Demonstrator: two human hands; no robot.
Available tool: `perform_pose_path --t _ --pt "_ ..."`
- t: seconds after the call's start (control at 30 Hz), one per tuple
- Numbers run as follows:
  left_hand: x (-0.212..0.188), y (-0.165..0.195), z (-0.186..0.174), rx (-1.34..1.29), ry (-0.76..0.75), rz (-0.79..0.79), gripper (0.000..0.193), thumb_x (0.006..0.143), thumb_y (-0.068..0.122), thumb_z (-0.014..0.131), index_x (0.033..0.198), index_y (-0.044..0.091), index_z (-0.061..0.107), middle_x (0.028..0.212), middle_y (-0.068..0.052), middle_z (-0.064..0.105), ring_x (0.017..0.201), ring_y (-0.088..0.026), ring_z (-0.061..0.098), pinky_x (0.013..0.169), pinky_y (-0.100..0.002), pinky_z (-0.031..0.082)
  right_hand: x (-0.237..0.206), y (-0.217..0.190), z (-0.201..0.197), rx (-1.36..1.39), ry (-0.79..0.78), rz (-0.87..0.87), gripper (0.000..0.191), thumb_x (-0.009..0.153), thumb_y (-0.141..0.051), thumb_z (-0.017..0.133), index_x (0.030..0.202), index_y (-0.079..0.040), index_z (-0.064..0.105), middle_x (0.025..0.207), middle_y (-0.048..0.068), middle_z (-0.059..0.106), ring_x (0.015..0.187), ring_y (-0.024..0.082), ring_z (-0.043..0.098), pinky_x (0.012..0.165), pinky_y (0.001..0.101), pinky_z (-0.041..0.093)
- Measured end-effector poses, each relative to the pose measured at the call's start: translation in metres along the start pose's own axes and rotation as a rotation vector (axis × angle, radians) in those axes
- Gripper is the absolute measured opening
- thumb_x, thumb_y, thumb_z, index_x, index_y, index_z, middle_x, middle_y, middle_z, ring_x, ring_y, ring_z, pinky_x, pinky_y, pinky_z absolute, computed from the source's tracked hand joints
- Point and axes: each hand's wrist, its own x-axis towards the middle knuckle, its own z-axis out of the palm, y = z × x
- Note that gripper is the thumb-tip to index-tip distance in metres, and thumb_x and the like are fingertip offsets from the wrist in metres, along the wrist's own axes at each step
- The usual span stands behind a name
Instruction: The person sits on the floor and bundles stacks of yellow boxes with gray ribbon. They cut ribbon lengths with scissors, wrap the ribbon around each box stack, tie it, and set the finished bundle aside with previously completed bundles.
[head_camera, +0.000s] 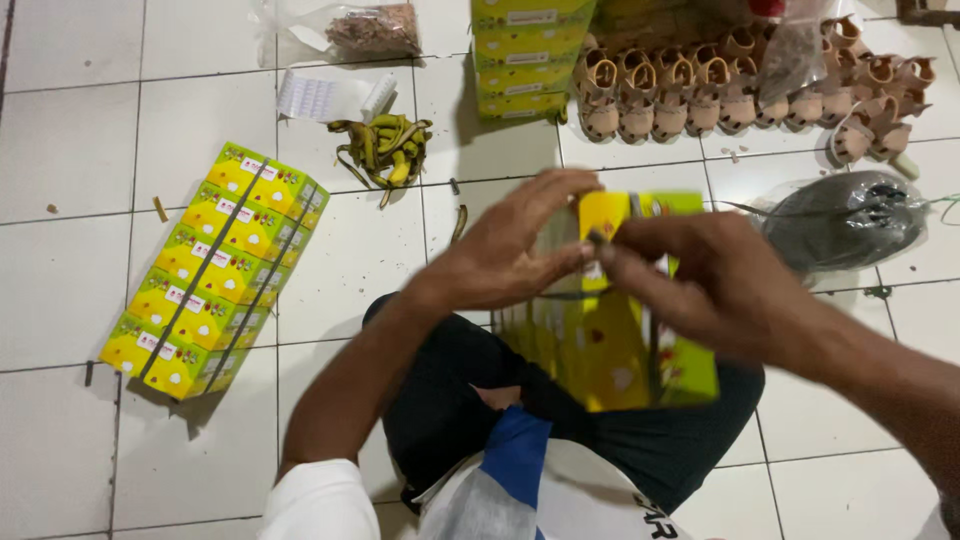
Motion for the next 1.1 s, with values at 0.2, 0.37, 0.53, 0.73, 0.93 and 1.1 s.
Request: perform_pose_path --t 0.2,0.37,0.53,0.73,0.93,1.1 --pt "0.064 -0.019 -0.027 0.695 -0.023 0.319 0.129 0.059 0.062 0.092 0.157 0.015 0.021 0.156 -0.024 0.037 0.144 -0.046 0.032 0.122 -0.059 0.015 0.042 0.031 -0.026 -0.257 0.201 -0.172 0.024 0.105 -0.023 0.061 0.1 -0.006 0.078 0.067 0.009 0.069 0.048 0.013 0.055 0.043 0.032 0.042" --pt "0.069 -0.047 -0.019 0.546 -0.036 0.046 0.141 0.054 0.052 0.093 0.158 0.007 0.009 0.145 -0.022 0.045 0.139 -0.041 0.039 0.126 -0.052 0.021 0.06 0.079 -0.038 -0.271 0.217 -0.639 0.018 0.107 -0.014 0.058 0.106 -0.005 0.074 0.092 0.011 0.076 0.082 0.013 0.072 0.11 0.0471 0.048" --pt "0.062 -0.075 -0.021 0.491 0.058 0.126 0.138 0.068 0.057 0.095 0.162 0.007 0.007 0.152 -0.023 0.043 0.143 -0.04 0.042 0.13 -0.053 0.022 0.072 0.122 -0.028 -0.084 0.342 -0.602 0.016 0.107 -0.009 0.06 0.103 -0.004 0.074 0.097 0.007 0.075 0.091 0.014 0.072 0.112 0.0394 0.05" --pt "0.069 -0.055 -0.017 0.715 0.326 0.254 0.107 0.071 0.068 0.088 0.147 0.014 0.034 0.142 -0.02 0.047 0.137 -0.04 0.043 0.12 -0.056 0.021 0.086 0.134 -0.029 0.162 0.425 -0.489 0.022 0.099 -0.009 0.061 0.079 -0.005 0.068 0.075 0.006 0.071 0.066 0.008 0.065 0.085 0.0316 0.052" --pt "0.074 -0.035 0.012 0.499 0.279 0.082 0.024 0.093 0.012 0.075 0.112 0.007 0.061 0.105 -0.008 0.061 0.103 -0.029 0.059 0.093 -0.046 0.049 0.084 0.153 -0.025 0.217 0.477 -0.579 0.028 0.101 -0.006 0.062 0.075 0.0 0.056 0.066 0.005 0.06 0.059 0.011 0.052 0.086 0.0307 0.046" --pt "0.078 -0.035 0.019 0.642 0.371 0.214 0.022 0.091 -0.001 0.069 0.111 0.004 0.061 0.103 -0.01 0.059 0.102 -0.029 0.059 0.092 -0.042 0.051 0.091 0.16 -0.021 0.508 0.483 -0.519 0.03 0.097 -0.007 0.062 0.069 -0.006 0.052 0.065 -0.002 0.053 0.053 0.006 0.049 0.052 0.0193 0.045"
